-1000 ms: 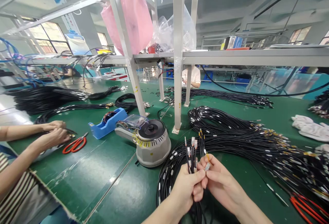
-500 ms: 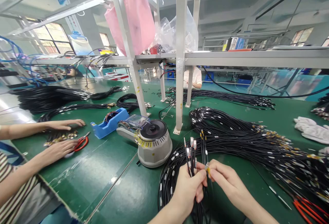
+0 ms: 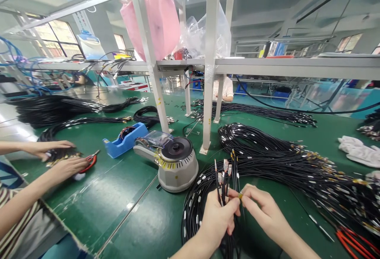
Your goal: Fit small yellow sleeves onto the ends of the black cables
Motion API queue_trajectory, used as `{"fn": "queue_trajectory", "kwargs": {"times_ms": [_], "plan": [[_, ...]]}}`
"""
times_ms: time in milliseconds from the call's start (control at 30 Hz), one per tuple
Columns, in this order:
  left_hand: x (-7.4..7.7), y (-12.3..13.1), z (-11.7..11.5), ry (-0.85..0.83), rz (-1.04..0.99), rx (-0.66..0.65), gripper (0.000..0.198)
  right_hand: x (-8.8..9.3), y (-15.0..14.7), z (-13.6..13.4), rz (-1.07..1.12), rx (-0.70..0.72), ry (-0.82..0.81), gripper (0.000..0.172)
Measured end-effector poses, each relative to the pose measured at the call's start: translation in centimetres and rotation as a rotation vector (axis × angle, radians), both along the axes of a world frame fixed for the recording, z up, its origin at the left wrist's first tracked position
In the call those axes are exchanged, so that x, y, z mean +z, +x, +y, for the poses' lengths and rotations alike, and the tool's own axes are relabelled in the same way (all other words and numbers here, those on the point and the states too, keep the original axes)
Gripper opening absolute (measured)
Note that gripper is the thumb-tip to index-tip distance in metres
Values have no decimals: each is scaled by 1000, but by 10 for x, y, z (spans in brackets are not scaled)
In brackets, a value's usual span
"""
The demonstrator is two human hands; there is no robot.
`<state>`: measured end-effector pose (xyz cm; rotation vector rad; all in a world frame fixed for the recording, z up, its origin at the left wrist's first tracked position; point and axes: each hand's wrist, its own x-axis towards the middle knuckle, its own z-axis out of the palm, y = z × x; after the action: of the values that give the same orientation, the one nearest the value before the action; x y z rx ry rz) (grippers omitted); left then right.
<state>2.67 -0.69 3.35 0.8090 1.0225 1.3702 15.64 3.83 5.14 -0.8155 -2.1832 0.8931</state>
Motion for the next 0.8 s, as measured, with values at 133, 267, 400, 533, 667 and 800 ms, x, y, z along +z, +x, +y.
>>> {"fn": "queue_trajectory", "kwargs": {"times_ms": [133, 267, 400, 533, 667, 800], "plan": [[0, -1, 0, -1, 7, -5, 12, -1, 0, 0, -20, -32, 48, 30], [0, -1, -1, 7, -6, -14, 15, -3, -1, 0, -18, -40, 78, 30], [0, -1, -1, 5, -19, -24, 18, -3, -1, -1, -5, -38, 93, 30], [0, -1, -2, 2, -22, -29, 18, -1, -1, -2, 4, -32, 93, 29], [3, -2, -3, -3, 4, -47, 23, 0, -1, -3, 21, -39, 102, 28], [5, 1, -6, 9, -20, 0, 27, 1, -2, -6, 0, -11, 96, 27]]}}
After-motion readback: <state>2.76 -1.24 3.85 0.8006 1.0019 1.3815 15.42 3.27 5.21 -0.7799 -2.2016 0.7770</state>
